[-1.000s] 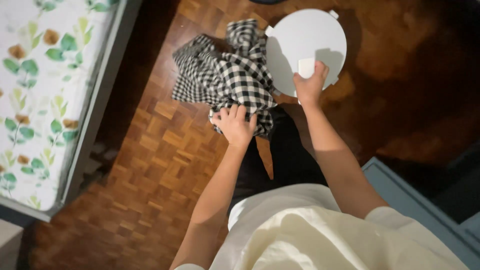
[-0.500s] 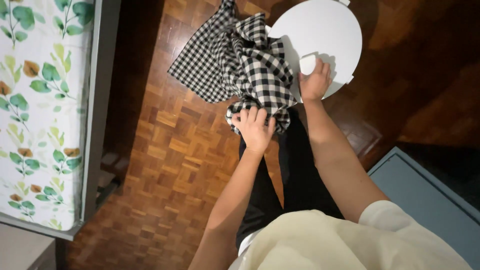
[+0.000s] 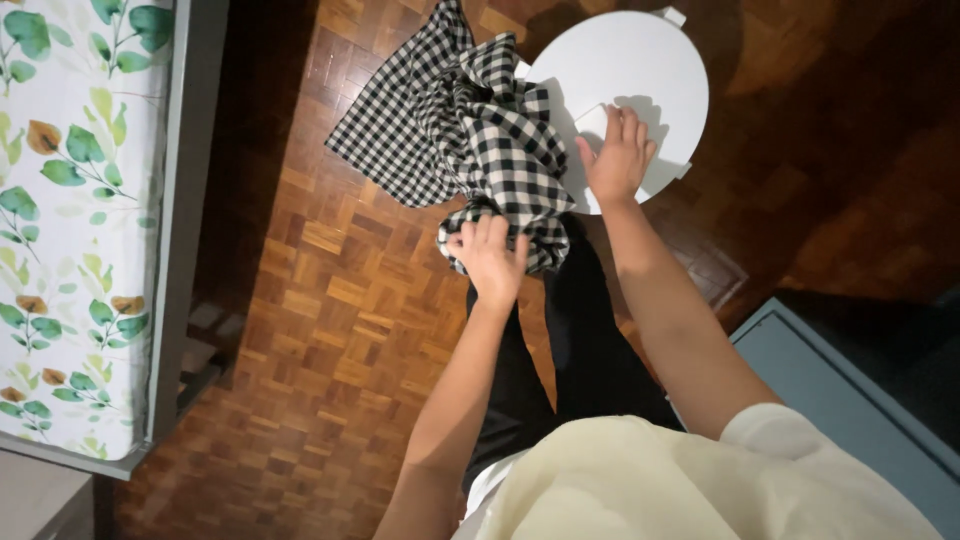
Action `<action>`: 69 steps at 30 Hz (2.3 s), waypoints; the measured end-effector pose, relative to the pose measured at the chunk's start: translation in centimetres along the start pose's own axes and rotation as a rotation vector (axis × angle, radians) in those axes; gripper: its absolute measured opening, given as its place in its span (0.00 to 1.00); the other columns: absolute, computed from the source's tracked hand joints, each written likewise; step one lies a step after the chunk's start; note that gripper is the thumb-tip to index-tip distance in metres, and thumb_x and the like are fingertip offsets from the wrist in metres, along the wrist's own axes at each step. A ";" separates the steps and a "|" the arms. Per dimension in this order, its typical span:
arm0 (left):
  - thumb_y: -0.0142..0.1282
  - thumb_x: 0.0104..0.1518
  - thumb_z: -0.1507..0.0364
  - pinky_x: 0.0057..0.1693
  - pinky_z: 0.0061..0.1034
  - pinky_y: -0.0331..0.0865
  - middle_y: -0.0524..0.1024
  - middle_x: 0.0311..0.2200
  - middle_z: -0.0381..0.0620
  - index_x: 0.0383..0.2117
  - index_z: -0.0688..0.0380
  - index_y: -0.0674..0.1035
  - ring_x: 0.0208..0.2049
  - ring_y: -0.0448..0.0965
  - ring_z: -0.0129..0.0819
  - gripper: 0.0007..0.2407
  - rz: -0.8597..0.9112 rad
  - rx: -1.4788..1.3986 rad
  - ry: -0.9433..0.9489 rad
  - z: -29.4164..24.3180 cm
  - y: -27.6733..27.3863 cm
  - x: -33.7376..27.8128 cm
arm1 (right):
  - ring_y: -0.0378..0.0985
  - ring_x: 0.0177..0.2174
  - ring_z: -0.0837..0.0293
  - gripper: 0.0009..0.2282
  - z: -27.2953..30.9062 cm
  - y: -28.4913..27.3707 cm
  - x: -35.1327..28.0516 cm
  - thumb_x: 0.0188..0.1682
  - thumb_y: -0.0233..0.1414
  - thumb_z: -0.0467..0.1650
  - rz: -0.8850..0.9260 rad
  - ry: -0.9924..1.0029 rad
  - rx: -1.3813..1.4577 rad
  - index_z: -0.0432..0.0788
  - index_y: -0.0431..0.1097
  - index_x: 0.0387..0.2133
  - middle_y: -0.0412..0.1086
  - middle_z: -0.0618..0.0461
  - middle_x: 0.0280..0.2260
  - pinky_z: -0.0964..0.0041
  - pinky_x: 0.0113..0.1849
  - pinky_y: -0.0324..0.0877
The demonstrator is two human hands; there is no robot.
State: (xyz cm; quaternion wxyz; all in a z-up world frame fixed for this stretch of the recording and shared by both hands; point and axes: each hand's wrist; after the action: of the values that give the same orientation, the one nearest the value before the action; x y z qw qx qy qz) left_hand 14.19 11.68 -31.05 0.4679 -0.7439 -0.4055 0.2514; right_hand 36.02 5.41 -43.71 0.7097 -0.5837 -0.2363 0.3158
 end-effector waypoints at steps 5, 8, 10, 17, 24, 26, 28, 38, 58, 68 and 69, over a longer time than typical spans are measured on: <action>0.67 0.41 0.68 0.49 0.42 0.57 0.74 0.28 0.40 0.28 0.48 0.75 0.36 0.72 0.42 0.11 0.031 0.020 -0.136 1.6 -2.5 -1.1 | 0.71 0.48 0.35 0.25 4.7 -6.2 -1.6 0.48 0.64 0.41 0.094 -0.147 0.596 0.40 0.68 0.54 0.70 0.37 0.49 0.44 0.48 0.66; 0.67 0.43 0.67 0.49 0.42 0.58 0.74 0.27 0.41 0.27 0.48 0.75 0.36 0.73 0.42 0.10 0.042 0.029 -0.197 2.8 -5.6 -2.1 | 0.63 0.60 0.33 0.41 9.2 -12.1 -2.9 0.38 0.66 0.47 0.487 -0.200 0.826 0.41 0.60 0.64 0.63 0.34 0.61 0.41 0.60 0.57; 0.67 0.44 0.67 0.49 0.42 0.58 0.75 0.26 0.41 0.28 0.48 0.75 0.36 0.73 0.42 0.10 0.017 0.023 -0.232 3.5 -8.4 -3.1 | 0.60 0.62 0.34 0.51 11.8 -14.1 -4.3 0.29 0.68 0.52 0.662 -0.283 0.821 0.44 0.56 0.67 0.59 0.37 0.64 0.39 0.63 0.52; 0.64 0.50 0.66 0.51 0.38 0.59 0.75 0.24 0.42 0.31 0.50 0.74 0.35 0.74 0.42 0.09 -0.069 -0.117 -0.410 7.6 -17.1 -8.2 | 0.77 0.47 0.47 0.25 19.5 -14.5 -8.6 0.45 0.60 0.38 0.678 -0.590 0.401 0.54 0.65 0.57 0.75 0.47 0.43 0.45 0.55 0.56; 0.64 0.53 0.59 0.41 0.31 0.66 0.70 0.13 0.41 0.26 0.42 0.76 0.25 0.78 0.44 0.09 -0.183 -0.412 -0.696 17.7 -23.0 -16.3 | 0.77 0.46 0.55 0.15 31.7 -19.0 -12.9 0.46 0.50 0.31 0.680 -1.004 0.318 0.54 0.71 0.48 0.78 0.54 0.39 0.51 0.54 0.56; 0.64 0.54 0.59 0.40 0.35 0.67 0.72 0.14 0.44 0.26 0.43 0.76 0.26 0.79 0.49 0.09 -0.235 -0.439 -0.720 20.1 -25.8 -17.9 | 0.78 0.42 0.53 0.17 36.2 -19.4 -13.8 0.43 0.51 0.29 0.597 -1.126 0.452 0.52 0.72 0.47 0.77 0.54 0.36 0.52 0.50 0.61; 0.64 0.54 0.58 0.40 0.39 0.68 0.74 0.16 0.48 0.26 0.44 0.77 0.27 0.79 0.54 0.09 -0.271 -0.469 -0.759 22.4 -28.4 -19.8 | 0.79 0.39 0.50 0.19 40.2 -20.4 -15.2 0.39 0.52 0.28 0.543 -1.235 0.591 0.51 0.73 0.47 0.77 0.54 0.32 0.52 0.46 0.66; 0.73 0.35 0.48 0.55 0.39 0.63 0.83 0.44 0.55 0.60 0.42 0.75 0.48 0.81 0.52 0.39 -0.121 -0.305 -0.626 30.9 -49.0 -26.3 | 0.74 0.45 0.53 0.13 59.5 -30.1 -15.3 0.50 0.48 0.21 0.561 -1.016 1.064 0.39 0.70 0.48 0.72 0.46 0.40 0.58 0.52 0.66; 0.63 0.55 0.84 0.64 0.47 0.47 0.81 0.50 0.46 0.49 0.54 0.82 0.49 0.76 0.47 0.16 -1.324 0.358 -0.369 48.1 -74.2 -18.3 | 0.65 0.32 0.52 0.07 91.3 -28.2 -4.0 0.54 0.52 0.24 0.130 -1.368 1.117 0.29 0.68 0.41 0.67 0.43 0.34 0.60 0.37 0.64; 0.49 0.68 0.56 0.25 0.32 0.58 0.67 0.13 0.43 0.20 0.61 0.74 0.15 0.60 0.36 0.23 -1.094 0.120 -0.577 62.5 -70.9 -5.6 | 0.65 0.34 0.50 0.14 102.4 -23.7 -2.9 0.56 0.57 0.34 0.171 -1.478 0.935 0.31 0.67 0.40 0.65 0.45 0.35 0.55 0.37 0.66; 0.47 0.67 0.53 0.24 0.35 0.59 0.67 0.12 0.43 0.19 0.58 0.73 0.14 0.62 0.38 0.23 -1.022 0.066 -0.653 63.9 -70.2 -4.6 | 0.68 0.46 0.43 0.20 102.4 -24.3 -5.7 0.54 0.56 0.38 0.214 -1.542 0.952 0.32 0.63 0.49 0.63 0.40 0.46 0.49 0.49 0.67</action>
State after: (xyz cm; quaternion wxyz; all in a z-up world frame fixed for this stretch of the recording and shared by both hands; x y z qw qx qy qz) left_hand -62.25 55.68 4.31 0.4036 -0.3243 -0.8261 0.2226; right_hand -35.82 67.98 1.45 0.4878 0.1250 -0.4345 0.7468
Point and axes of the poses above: each hand's wrist, its own x-axis towards the middle knuckle, its own y-axis out of the palm, z = x × y
